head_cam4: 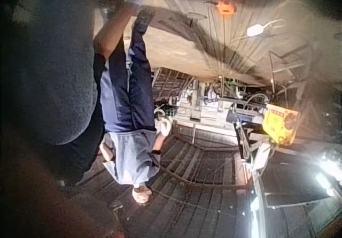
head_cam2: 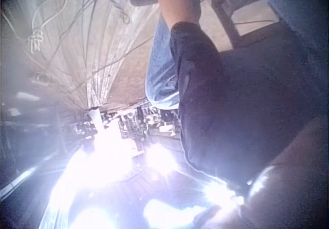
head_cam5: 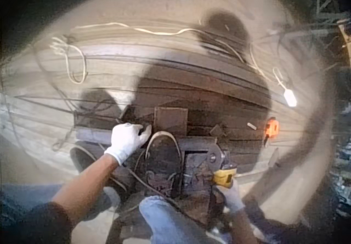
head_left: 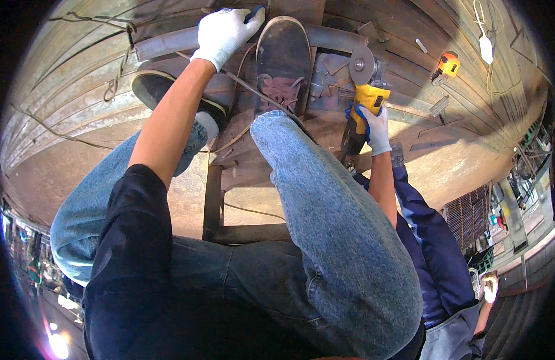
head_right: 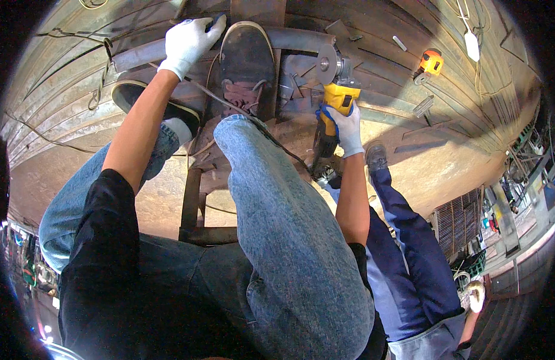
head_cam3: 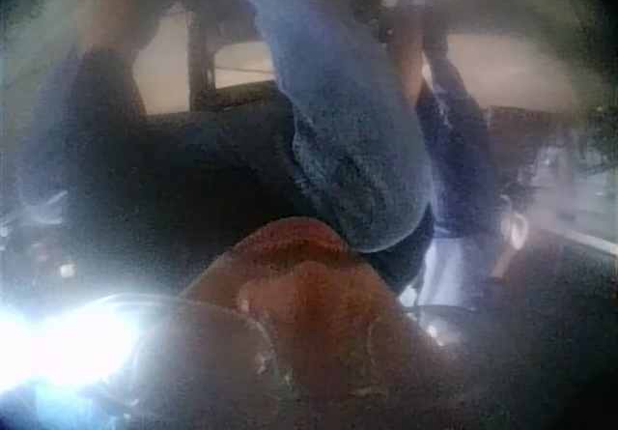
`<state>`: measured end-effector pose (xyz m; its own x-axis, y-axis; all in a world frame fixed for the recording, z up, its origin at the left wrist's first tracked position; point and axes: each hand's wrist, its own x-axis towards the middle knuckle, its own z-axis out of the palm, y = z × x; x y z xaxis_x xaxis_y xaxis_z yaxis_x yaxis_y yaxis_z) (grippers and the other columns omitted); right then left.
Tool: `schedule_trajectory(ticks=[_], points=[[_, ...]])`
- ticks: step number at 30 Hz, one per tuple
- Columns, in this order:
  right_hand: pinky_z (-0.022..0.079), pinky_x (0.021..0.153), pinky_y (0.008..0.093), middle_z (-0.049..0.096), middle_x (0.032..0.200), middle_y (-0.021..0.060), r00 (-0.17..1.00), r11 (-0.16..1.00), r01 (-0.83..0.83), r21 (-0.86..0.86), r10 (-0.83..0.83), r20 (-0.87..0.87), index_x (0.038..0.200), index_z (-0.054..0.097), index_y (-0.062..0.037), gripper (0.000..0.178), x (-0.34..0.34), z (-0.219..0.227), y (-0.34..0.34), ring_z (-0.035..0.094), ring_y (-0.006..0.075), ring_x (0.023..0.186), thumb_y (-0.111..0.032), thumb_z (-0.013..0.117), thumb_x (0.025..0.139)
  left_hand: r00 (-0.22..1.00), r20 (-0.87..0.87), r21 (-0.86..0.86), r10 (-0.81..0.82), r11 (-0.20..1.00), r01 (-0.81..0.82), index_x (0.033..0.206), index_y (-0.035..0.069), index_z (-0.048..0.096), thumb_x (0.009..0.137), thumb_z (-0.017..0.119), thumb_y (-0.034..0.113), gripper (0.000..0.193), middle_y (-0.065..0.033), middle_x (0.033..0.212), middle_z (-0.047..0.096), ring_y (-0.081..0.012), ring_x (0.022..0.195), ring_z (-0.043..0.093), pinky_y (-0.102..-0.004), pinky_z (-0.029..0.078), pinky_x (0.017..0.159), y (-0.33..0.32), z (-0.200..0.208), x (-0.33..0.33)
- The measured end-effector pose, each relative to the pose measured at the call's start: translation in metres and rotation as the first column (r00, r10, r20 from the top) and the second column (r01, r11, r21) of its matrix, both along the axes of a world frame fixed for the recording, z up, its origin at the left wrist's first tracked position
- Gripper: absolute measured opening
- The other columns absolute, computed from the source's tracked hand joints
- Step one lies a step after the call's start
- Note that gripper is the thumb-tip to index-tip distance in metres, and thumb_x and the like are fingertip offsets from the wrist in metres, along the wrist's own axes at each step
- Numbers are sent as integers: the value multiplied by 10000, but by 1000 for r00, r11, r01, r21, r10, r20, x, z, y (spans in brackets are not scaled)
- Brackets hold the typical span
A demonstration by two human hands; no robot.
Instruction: The person uses an angle grinder to cut a metal sheet while seated on the floor. They hold the sheet with one hand and operate the grinder with the other, producing sparks as the cut progresses.
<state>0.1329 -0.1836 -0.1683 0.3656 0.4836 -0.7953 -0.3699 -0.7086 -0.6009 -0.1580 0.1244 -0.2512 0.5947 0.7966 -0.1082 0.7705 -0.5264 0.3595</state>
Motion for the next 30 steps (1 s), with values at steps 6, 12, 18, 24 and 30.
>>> schedule_trajectory(ticks=[6,12,18,24,30], points=[[607,787,338,717,1049,73,1000,999,-4,42,3,25,1213,598,-29,376,0,-4,-1,720,189,854,-12,749,869,998,20,46,-52,998,51,918,199,813,950,613,505,367,-130,706,717,-320,674,713,-418,561,625,0,2,1],[606,788,338,717,1039,73,1000,1000,-13,14,14,-25,1216,603,-29,368,0,0,1,721,189,858,-4,738,874,999,45,-5,16,1000,-16,857,149,812,932,629,529,429,-145,687,709,-321,674,714,-417,562,629,0,6,3],[605,796,343,718,1035,74,1000,1000,-6,15,7,-23,1203,616,-24,353,0,-3,-1,723,192,862,-9,737,871,997,61,3,44,999,-44,839,140,803,931,632,531,437,-151,688,707,-323,683,715,-421,560,633,0,2,3],[597,827,336,721,1046,72,999,999,-40,17,40,31,1199,623,-18,349,3,-7,-4,719,183,894,-13,736,869,999,-36,-46,29,998,-30,834,133,797,938,607,550,470,-161,709,711,-331,708,717,-428,562,650,3,-1,1],[601,826,331,722,1055,76,1000,1000,-11,16,11,12,1203,618,-20,358,1,-5,-4,721,180,893,-12,744,868,997,-23,-56,68,996,-69,856,143,804,944,592,559,475,-161,712,713,-335,716,719,-429,564,657,2,-2,3]])
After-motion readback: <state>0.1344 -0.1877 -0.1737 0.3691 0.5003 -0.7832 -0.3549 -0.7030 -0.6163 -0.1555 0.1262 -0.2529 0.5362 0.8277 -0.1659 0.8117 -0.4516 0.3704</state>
